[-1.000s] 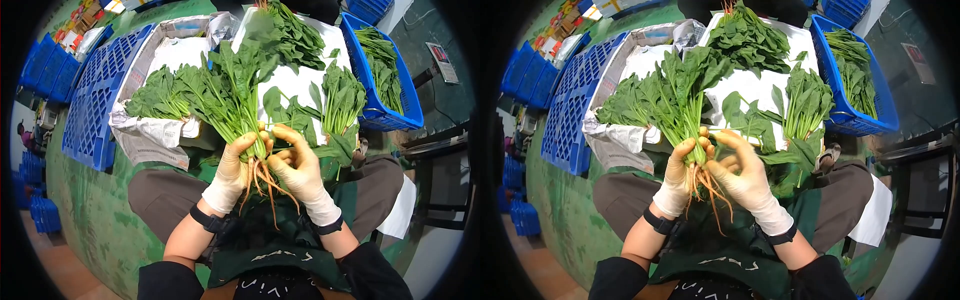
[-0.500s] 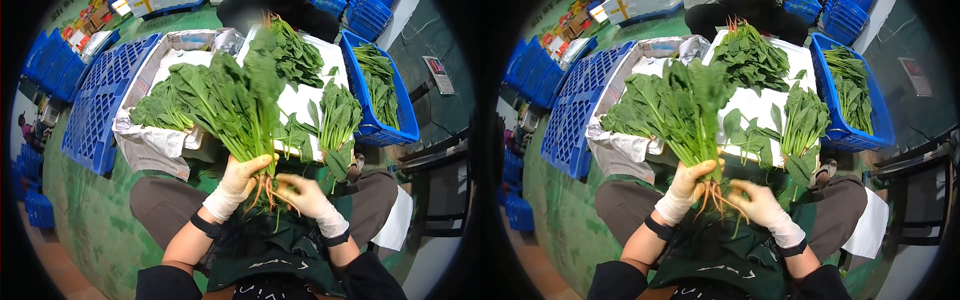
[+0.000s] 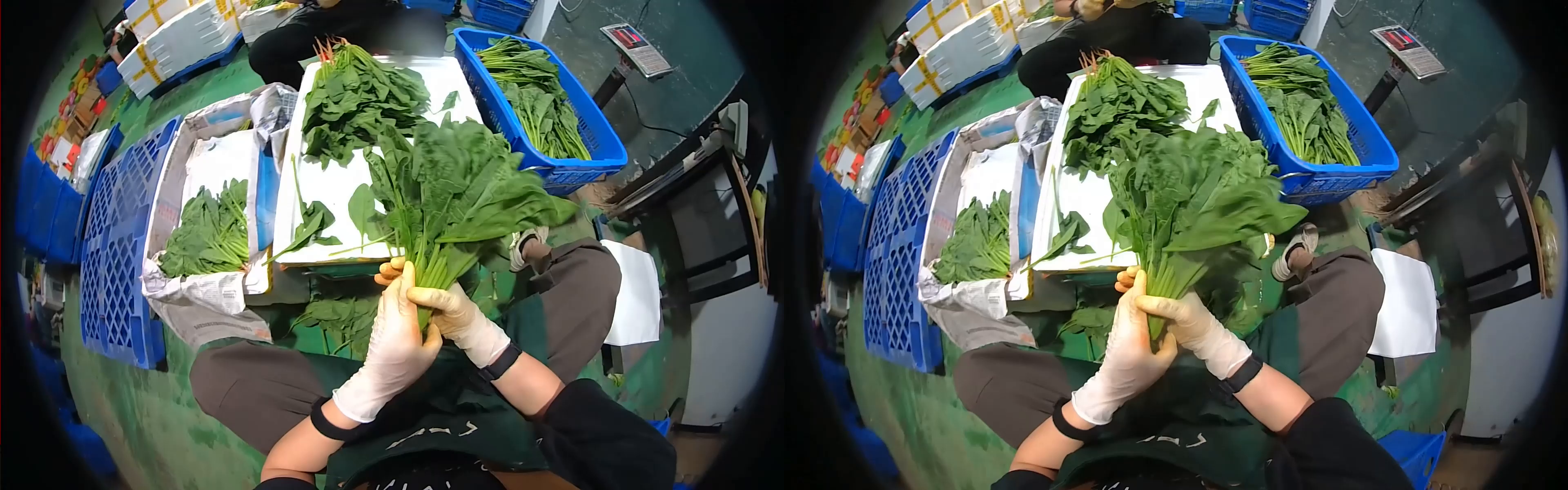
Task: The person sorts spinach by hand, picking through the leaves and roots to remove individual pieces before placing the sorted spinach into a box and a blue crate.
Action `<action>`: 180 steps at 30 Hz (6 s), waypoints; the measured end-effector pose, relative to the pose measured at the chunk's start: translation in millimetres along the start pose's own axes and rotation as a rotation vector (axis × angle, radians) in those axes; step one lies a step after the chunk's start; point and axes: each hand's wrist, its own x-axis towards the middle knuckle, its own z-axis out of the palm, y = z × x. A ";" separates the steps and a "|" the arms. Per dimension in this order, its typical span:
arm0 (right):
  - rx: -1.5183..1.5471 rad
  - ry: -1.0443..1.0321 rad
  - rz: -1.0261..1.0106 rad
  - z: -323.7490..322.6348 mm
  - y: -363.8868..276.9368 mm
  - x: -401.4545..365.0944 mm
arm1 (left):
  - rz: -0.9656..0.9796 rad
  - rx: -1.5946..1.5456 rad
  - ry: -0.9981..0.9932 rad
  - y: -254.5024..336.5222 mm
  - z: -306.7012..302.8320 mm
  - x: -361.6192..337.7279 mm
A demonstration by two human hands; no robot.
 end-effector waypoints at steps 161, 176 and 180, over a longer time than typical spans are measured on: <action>-0.712 0.431 -0.145 -0.2 -27.5 -8.6 | -0.662 -1.294 -0.129 -38.8 7.7 41.3; -1.573 0.717 -0.147 -39.4 -85.6 27.9 | -0.672 -1.871 0.106 -58.4 -23.8 56.1; -1.911 0.735 0.027 -92.9 -86.8 43.4 | -0.721 -1.816 0.012 -55.9 -19.5 53.9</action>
